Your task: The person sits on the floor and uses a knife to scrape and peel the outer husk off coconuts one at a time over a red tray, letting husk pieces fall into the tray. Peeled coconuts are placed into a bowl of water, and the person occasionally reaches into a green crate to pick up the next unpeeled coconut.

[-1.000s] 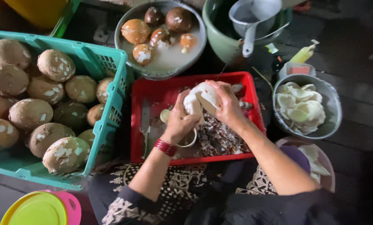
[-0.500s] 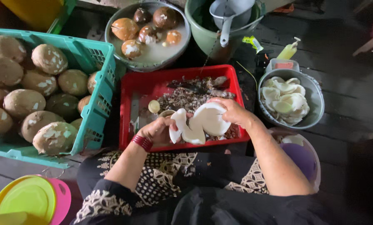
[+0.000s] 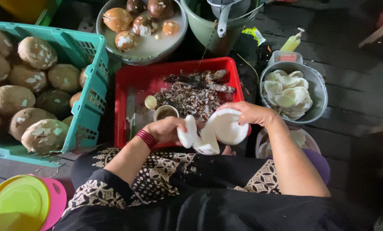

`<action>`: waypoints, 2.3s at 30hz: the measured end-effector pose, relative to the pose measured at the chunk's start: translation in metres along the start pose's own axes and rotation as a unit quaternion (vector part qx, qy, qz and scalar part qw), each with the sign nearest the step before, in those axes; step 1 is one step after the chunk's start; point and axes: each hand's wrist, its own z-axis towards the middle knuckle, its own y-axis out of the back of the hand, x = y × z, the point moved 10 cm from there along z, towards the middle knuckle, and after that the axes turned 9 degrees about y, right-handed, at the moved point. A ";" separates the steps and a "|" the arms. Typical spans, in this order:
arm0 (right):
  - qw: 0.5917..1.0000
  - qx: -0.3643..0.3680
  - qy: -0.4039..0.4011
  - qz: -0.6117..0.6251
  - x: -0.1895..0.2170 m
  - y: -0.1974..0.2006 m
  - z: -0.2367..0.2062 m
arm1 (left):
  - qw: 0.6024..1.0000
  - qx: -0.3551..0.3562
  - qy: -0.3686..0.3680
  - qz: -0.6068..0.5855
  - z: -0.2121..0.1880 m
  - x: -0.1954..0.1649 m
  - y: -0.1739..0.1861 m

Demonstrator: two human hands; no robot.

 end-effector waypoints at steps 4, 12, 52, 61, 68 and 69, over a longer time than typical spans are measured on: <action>0.987 -0.137 -0.044 -0.075 -0.016 0.020 0.013 | 0.937 -0.333 -0.109 0.016 0.016 0.011 0.024; 0.955 -0.266 0.094 -0.095 0.034 0.023 0.023 | 0.665 -0.519 -0.435 0.315 -0.030 -0.052 -0.057; 0.903 -0.364 0.168 0.157 0.055 -0.018 0.024 | 0.821 -0.370 -0.435 -0.016 -0.032 -0.066 -0.012; 0.971 -0.180 0.113 0.107 -0.015 0.001 0.027 | 0.868 -0.376 -0.306 0.111 -0.062 -0.033 0.008; 0.942 -0.298 -0.059 0.141 -0.096 0.056 -0.045 | 0.855 -0.466 -0.222 -0.054 -0.112 0.009 0.046; 0.914 -0.360 -0.029 0.186 -0.098 0.074 -0.058 | 0.852 -0.457 -0.243 -0.076 -0.112 0.009 0.048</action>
